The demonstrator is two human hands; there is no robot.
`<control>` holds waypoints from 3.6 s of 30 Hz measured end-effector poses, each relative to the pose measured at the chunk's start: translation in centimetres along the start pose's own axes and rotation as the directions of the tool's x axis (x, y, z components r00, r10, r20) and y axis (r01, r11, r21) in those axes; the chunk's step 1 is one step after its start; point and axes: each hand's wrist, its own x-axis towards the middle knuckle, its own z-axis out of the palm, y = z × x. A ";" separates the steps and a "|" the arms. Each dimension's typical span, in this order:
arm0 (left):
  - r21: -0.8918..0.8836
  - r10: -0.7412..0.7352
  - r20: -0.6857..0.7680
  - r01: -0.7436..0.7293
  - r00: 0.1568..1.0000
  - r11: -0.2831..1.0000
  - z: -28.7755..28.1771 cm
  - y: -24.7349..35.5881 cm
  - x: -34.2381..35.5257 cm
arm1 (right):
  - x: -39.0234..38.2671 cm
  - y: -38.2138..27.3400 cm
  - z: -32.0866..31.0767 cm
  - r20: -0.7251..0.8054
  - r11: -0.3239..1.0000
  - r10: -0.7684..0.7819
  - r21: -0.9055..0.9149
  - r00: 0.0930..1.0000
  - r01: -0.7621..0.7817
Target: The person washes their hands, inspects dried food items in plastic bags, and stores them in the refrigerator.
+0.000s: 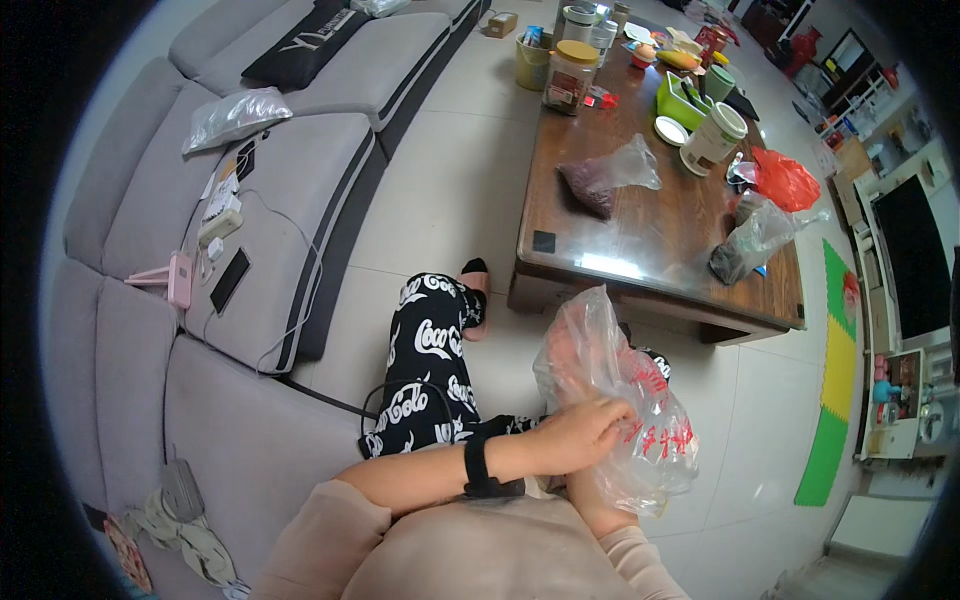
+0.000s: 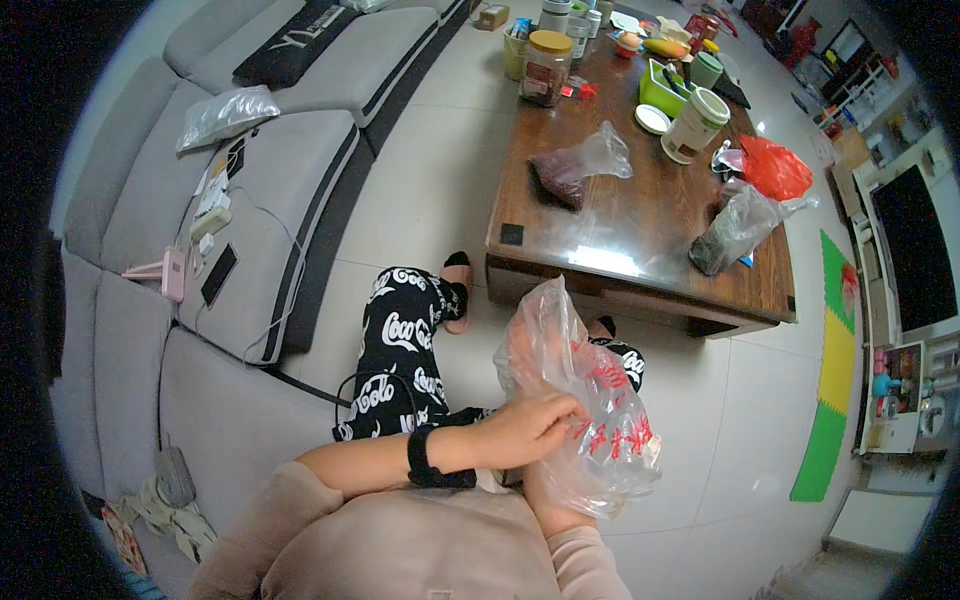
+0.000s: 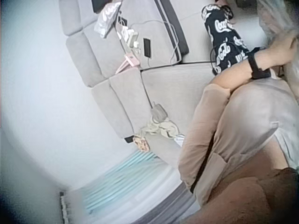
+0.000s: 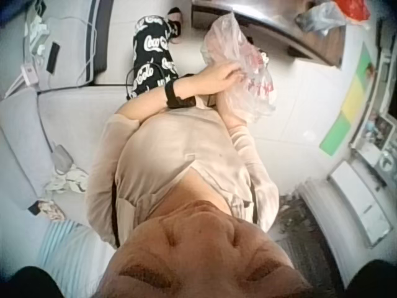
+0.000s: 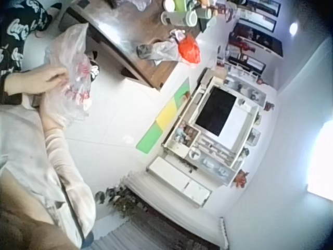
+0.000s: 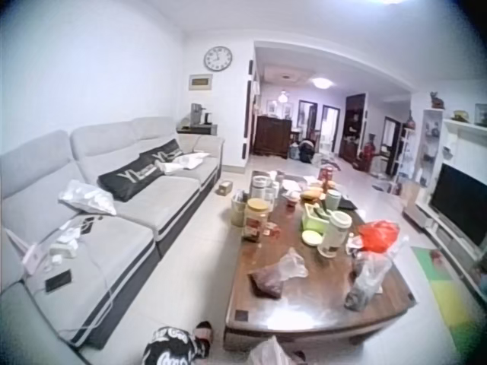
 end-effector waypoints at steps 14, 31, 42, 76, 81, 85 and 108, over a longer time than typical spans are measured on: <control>-0.740 -0.419 -0.180 0.158 0.890 0.653 -11.2 -1.8 3.0 | -2.2 -0.7 -5.9 -0.175 0.999 0.045 0.036 0.984 -0.039; -0.932 -0.463 -0.046 0.128 0.885 0.339 -13.7 -1.5 3.2 | -1.7 -0.1 -8.8 -0.248 0.999 0.038 0.031 0.968 -0.032; -0.931 -0.400 -0.001 0.145 0.916 0.334 -11.4 1.9 4.7 | 0.1 -0.6 -6.8 -0.184 1.000 -0.004 -0.014 0.983 0.002; -0.857 -0.283 0.358 0.433 0.890 0.279 -3.4 9.9 1.7 | -1.0 -1.8 -2.9 -0.087 0.995 -0.058 -0.081 0.995 0.051; -0.890 -0.296 0.199 0.299 0.934 0.344 -6.5 8.5 3.8 | -0.7 -1.6 -5.0 -0.153 0.995 -0.057 -0.091 0.987 0.043; -0.891 -0.283 0.039 0.162 0.958 0.425 -9.9 6.9 5.6 | 0.6 -1.8 -6.5 -0.165 0.993 -0.076 -0.104 0.983 0.059; -0.939 -0.313 -0.044 0.068 0.949 0.338 -12.7 5.4 8.0 | 5.3 -2.3 -12.9 -0.156 0.984 -0.007 -0.178 0.988 -0.021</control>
